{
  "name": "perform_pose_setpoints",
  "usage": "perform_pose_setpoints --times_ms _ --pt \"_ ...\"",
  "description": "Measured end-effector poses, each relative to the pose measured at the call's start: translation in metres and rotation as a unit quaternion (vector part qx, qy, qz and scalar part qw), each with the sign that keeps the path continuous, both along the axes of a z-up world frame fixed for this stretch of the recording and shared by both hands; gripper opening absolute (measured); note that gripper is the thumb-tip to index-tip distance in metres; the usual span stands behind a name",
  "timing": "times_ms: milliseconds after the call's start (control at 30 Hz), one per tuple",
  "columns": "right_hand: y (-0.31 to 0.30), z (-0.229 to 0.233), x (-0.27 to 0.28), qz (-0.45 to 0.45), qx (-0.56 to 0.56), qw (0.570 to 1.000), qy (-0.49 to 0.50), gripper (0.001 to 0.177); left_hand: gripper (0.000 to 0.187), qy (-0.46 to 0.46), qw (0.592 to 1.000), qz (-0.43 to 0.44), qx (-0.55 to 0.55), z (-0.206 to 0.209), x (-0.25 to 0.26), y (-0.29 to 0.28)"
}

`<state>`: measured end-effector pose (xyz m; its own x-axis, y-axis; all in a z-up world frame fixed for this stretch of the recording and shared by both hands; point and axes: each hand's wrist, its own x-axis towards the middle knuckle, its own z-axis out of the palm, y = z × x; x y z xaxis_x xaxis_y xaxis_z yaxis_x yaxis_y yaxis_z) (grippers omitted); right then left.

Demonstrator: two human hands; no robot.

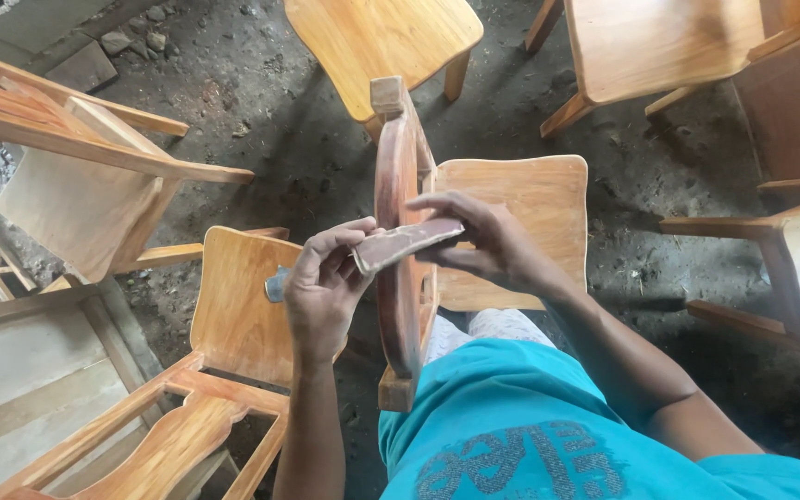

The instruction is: The person sands the backrest of a wooden chair using a piece of sandpaper. They hold the chair upright and rub the sandpaper along the curved edges and flat surfaces of the backrest, focusing on smoothing the wood.

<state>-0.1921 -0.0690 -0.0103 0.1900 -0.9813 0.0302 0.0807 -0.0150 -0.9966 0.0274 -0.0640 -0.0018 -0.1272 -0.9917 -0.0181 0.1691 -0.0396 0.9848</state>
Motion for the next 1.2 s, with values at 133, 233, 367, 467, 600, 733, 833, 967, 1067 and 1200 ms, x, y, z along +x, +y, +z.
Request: perform_pose_setpoints --times_ms 133,233,367,467,600,733,833,967,1067,1200 --pt "0.003 -0.022 -0.005 0.015 -0.017 1.000 0.011 0.030 0.045 -0.045 0.998 -0.026 -0.018 0.017 0.000 0.003" --pt "0.007 -0.019 -0.001 0.011 -0.044 0.999 0.012 0.024 0.035 -0.162 0.983 -0.060 -0.062 0.032 0.006 0.000" --pt "0.009 -0.004 0.003 0.001 -0.141 0.985 0.100 0.020 0.026 -0.183 0.976 -0.048 -0.106 0.038 0.008 -0.010" --pt "0.003 -0.002 0.004 0.008 -0.243 0.953 0.183 0.045 0.027 -0.144 0.984 -0.092 -0.054 0.028 0.016 -0.017" --pt "-0.008 0.004 0.004 -0.018 -0.445 0.846 0.293 0.023 0.022 -0.099 0.987 -0.118 -0.035 0.016 0.017 -0.026" --pt "-0.011 0.010 0.000 -0.015 -0.466 0.834 0.296 0.023 0.024 -0.065 0.990 -0.127 0.011 0.008 0.017 -0.034" --pt "-0.016 0.011 -0.010 0.020 -0.447 0.838 0.313 0.027 0.026 -0.060 0.986 -0.152 0.024 0.017 0.008 -0.041" --pt "-0.026 0.007 -0.017 0.032 -0.375 0.884 0.277 0.018 0.041 -0.051 0.985 -0.165 0.028 0.040 -0.003 -0.046" --pt "-0.034 0.031 -0.018 0.031 -0.327 0.907 0.263 0.013 0.037 -0.110 0.982 -0.151 -0.038 0.045 -0.006 -0.052" --pt "-0.043 0.052 -0.025 0.056 -0.257 0.937 0.230 0.017 0.039 -0.071 0.988 -0.127 0.051 0.044 -0.011 -0.061"
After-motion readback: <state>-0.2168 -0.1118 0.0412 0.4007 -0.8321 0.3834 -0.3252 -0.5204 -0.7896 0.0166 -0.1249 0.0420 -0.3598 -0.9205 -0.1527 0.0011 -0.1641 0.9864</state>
